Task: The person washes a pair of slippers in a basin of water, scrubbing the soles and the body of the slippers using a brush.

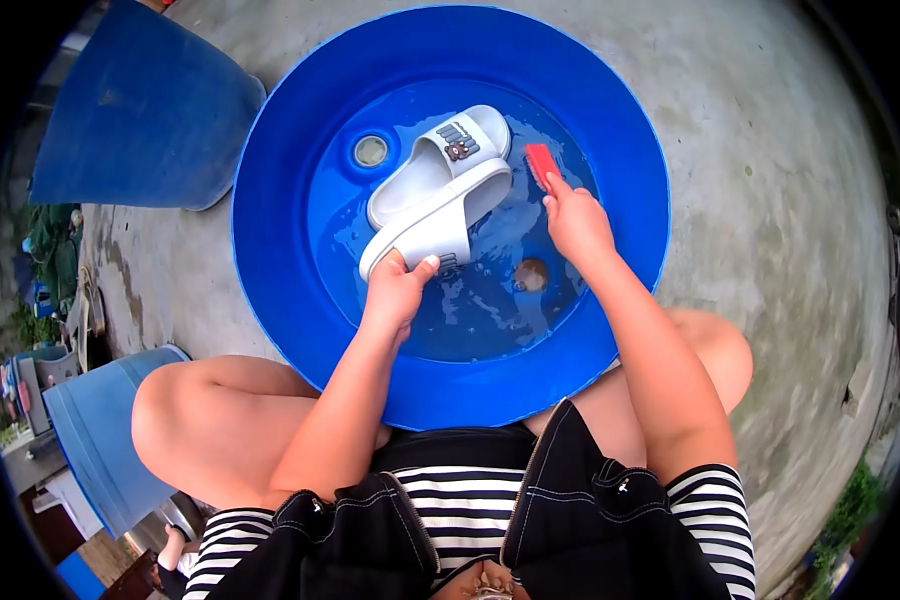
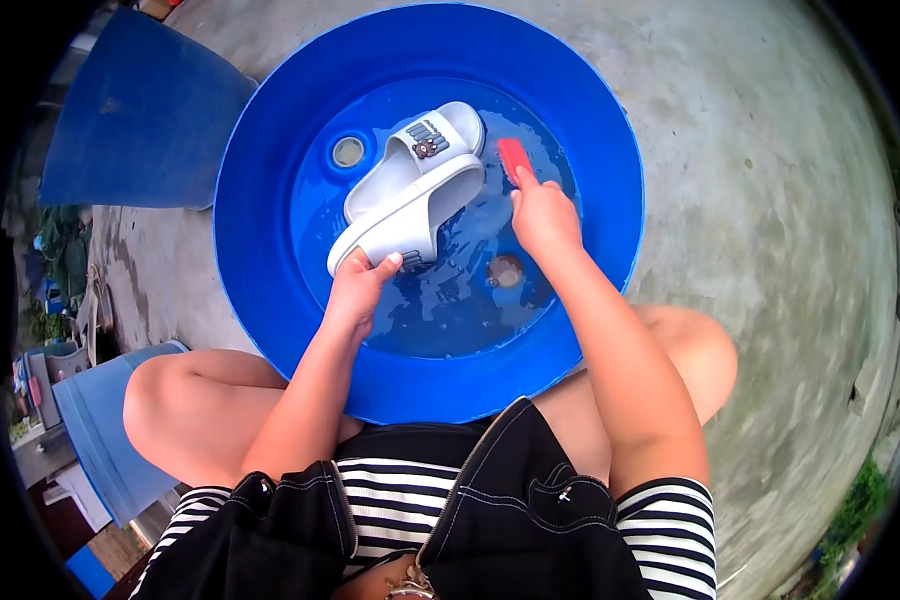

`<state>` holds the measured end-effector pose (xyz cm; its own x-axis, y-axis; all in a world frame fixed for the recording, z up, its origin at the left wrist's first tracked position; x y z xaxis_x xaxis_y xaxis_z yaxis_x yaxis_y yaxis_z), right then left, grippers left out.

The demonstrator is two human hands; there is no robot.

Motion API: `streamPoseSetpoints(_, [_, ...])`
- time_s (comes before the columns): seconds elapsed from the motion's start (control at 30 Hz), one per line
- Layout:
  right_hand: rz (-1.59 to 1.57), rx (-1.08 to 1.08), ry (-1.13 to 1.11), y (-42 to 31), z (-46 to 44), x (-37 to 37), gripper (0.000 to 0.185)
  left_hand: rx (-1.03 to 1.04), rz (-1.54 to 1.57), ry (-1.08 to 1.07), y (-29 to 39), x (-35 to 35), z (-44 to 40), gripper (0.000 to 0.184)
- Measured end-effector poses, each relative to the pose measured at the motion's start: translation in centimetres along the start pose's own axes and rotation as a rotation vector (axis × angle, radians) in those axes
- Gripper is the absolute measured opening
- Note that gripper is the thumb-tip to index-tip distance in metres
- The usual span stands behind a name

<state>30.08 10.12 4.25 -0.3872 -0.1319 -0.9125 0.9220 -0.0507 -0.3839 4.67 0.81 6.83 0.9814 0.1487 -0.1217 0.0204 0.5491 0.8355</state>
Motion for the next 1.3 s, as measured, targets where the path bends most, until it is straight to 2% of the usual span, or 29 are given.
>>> streamPoseSetpoints(0.1, [-0.024,0.196,0.025,1.7,-0.4,-0.4,0.043,-0.059,0.073,0.062,-0.3,0.4,-0.1,0.033])
streamPoseSetpoints(0.13, [-0.021,0.195,0.023,2.0,-0.2,0.3,0.043,-0.035,0.111,0.062,-0.3,0.5,-0.1,0.033])
streamPoseSetpoints(0.2, [-0.285,0.028,-0.068,2.4,0.2,2.2,0.045,-0.009,0.145,0.062,-0.4,0.7,0.0,0.033])
streamPoseSetpoints(0.23, [-0.396,-0.088,-0.015,0.1,1.5,0.5,0.046,-0.022,0.138,0.06,-0.4,0.8,0.0,0.034])
streamPoseSetpoints(0.3, [-0.395,-0.227,0.033,-4.1,4.1,-2.1,0.043,-0.038,0.136,0.067,-0.8,0.8,-0.1,0.034])
streamPoseSetpoints(0.4, [-0.315,-0.503,-0.271,-7.1,8.0,-2.5,0.045,0.001,0.145,0.071,-1.4,0.7,-0.6,0.034])
streamPoseSetpoints(0.47, [-0.268,-0.525,-0.109,-6.3,8.1,-1.1,0.044,-0.003,0.1,0.079,-1.3,0.7,-0.3,0.034])
streamPoseSetpoints(0.53, [-0.175,-0.391,0.004,-4.8,5.8,-0.6,0.043,0.016,0.084,0.078,-1.2,1.1,-0.1,0.034])
streamPoseSetpoints(0.57, [-0.102,-0.277,-0.023,-4.3,4.6,-0.9,0.043,0.033,0.073,0.086,-1.0,1.1,-0.1,0.034])
streamPoseSetpoints(0.7, [-0.21,-0.384,-0.062,-6.6,8.0,-1.5,0.045,0.007,0.069,0.101,-1.9,1.0,-0.1,0.034])
streamPoseSetpoints(0.73, [-0.202,-0.508,-0.1,-6.6,9.0,-1.3,0.047,0.009,0.065,0.101,-2.1,0.9,-0.2,0.034])
streamPoseSetpoints(0.8, [-0.267,-0.517,-0.109,-6.7,9.8,-1.0,0.044,-0.079,0.104,0.066,-2.5,0.6,-0.3,0.035])
streamPoseSetpoints(0.87, [-0.223,-0.473,0.005,-5.1,8.0,-0.6,0.044,0.002,0.101,0.061,-2.6,1.1,0.2,0.034])
streamPoseSetpoints(0.93, [-0.16,-0.342,0.009,-4.0,6.2,-0.8,0.042,0.055,0.093,0.049,-2.7,1.2,0.0,0.035])
streamPoseSetpoints(1.0, [-0.179,-0.419,-0.004,-4.3,7.6,-0.5,0.042,0.066,0.094,0.045,-3.0,1.4,0.0,0.036])
streamPoseSetpoints(1.1, [-0.137,-0.437,-0.027,-4.5,8.7,0.2,0.045,-0.056,0.166,0.112,-3.2,1.3,0.3,0.036])
streamPoseSetpoints(1.13, [-0.114,-0.445,-0.02,-3.7,8.1,0.3,0.046,-0.057,0.198,0.071,-3.2,1.3,0.4,0.038])
streamPoseSetpoints(1.17, [-0.08,-0.421,0.045,-2.9,7.0,0.3,0.039,-0.053,0.233,0.028,-3.0,1.3,0.2,0.04])
streamPoseSetpoints(1.23, [0.02,-0.179,-0.037,-0.7,4.1,-0.2,0.042,-0.083,0.337,-0.003,-1.8,1.1,0.4,0.041])
streamPoseSetpoints(1.3, [0.068,0.05,0.014,2.1,1.8,0.4,0.048,-0.147,0.436,0.003,-0.8,0.7,0.4,0.041])
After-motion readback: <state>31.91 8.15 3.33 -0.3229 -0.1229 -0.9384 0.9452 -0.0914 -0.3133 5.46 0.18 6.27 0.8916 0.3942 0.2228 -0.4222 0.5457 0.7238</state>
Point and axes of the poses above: each hand's wrist, its own z-axis away from the middle knuckle, its own x-axis out of the palm, y = z × x, the point moved 1 cm from there along -z, towards the middle knuckle, and after that the axes turned 4 degrees about y, right-handed, at the moved point
